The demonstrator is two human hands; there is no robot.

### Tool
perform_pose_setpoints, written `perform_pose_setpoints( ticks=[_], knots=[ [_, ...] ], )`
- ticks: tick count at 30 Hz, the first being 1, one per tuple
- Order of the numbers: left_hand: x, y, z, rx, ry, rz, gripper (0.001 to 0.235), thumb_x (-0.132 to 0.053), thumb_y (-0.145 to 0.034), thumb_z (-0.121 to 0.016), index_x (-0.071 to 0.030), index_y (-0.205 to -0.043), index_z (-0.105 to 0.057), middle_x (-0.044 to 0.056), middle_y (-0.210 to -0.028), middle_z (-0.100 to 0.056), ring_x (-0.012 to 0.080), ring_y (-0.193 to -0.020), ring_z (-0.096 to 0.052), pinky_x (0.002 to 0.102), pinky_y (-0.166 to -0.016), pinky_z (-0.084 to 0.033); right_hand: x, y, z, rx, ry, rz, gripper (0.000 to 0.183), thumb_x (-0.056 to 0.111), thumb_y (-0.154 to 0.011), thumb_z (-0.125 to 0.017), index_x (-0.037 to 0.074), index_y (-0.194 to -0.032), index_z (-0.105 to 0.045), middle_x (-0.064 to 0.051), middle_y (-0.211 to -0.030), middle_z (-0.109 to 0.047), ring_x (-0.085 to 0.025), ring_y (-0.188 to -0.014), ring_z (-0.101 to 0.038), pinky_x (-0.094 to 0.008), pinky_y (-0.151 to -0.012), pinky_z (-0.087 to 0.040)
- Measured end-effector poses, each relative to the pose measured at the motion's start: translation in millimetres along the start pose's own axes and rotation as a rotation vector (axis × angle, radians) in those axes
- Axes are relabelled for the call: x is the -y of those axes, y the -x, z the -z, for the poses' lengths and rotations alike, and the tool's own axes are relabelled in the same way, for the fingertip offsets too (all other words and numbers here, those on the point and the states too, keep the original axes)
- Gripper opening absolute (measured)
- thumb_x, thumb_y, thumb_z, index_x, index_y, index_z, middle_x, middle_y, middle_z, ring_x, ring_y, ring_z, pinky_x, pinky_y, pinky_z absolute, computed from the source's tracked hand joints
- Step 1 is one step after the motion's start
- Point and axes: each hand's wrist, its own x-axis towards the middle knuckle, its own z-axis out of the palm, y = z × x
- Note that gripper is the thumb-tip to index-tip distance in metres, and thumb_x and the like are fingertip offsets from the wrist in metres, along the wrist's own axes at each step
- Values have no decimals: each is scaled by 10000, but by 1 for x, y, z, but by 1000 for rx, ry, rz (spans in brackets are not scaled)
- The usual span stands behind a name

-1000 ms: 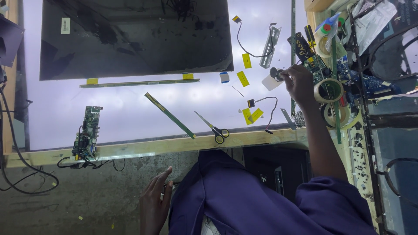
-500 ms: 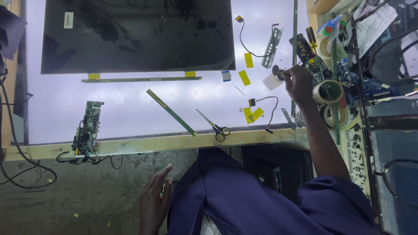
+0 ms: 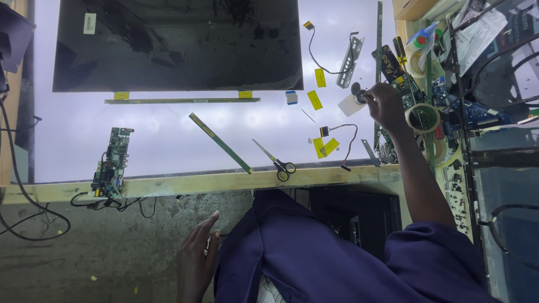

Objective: The person uses a small tool to pry along the edge of a flat-screen monitor, likely to separate the casing. They briefly move to a workbench to pick up a screwdriver before returning to continue prying the screen's frame.

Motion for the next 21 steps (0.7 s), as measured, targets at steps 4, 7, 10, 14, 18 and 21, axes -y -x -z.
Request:
perform_pose_setpoints(
  ticks=[4, 7, 10, 14, 18, 21],
  knots=[
    [-3, 1, 1, -7, -27, 10, 380, -195, -940, -527, -197, -1315, -591, 14, -1204, -696, 212, -1083, -663, 381, -804, -518, -5, 3, -4, -6, 56, 32, 160, -59, -953, -685, -15, -857, -565, -130, -792, -556, -266, -758, -526, -376, -678, -444],
    [-4, 2, 1, 9, -11, 63, 383, -222, -944, -512, -209, -1318, -595, 2, -1258, -677, 207, -1143, -644, 375, -849, -522, -6, 4, -4, -2, 56, 28, 108, -66, -954, -643, -26, -882, -573, -149, -821, -565, -302, -791, -531, -408, -711, -439],
    [-4, 3, 1, -6, -36, 34, 381, -224, -945, -515, -214, -1318, -592, 1, -1243, -683, 206, -1123, -652, 376, -831, -516, -7, 2, -4, 9, 43, 25, 116, -79, -936, -659, -28, -874, -574, -142, -813, -574, -294, -785, -552, -394, -705, -462],
    [-2, 5, 1, -9, -42, 43, 384, -228, -947, -513, -217, -1323, -590, 1, -1233, -685, 206, -1112, -655, 379, -823, -516, -6, 5, -9, 12, 85, 24, 104, -62, -934, -667, -24, -879, -587, -142, -820, -586, -283, -786, -561, -384, -704, -473],
    [0, 7, 2, -3, -23, 47, 393, -225, -946, -521, -208, -1334, -581, 16, -1235, -684, 210, -1113, -659, 380, -816, -533, -3, 6, -5, 20, 100, 33, 108, -44, -948, -666, -20, -868, -598, -130, -810, -585, -272, -782, -568, -370, -706, -477],
    [1, 8, 2, -3, -14, 53, 395, -242, -949, -513, -213, -1338, -577, 17, -1232, -685, 206, -1108, -659, 376, -827, -526, 1, 4, 4, 75, 9, -34, 106, 3, -975, -639, -63, -892, -640, -152, -843, -615, -274, -805, -584, -385, -739, -488]
  ],
)
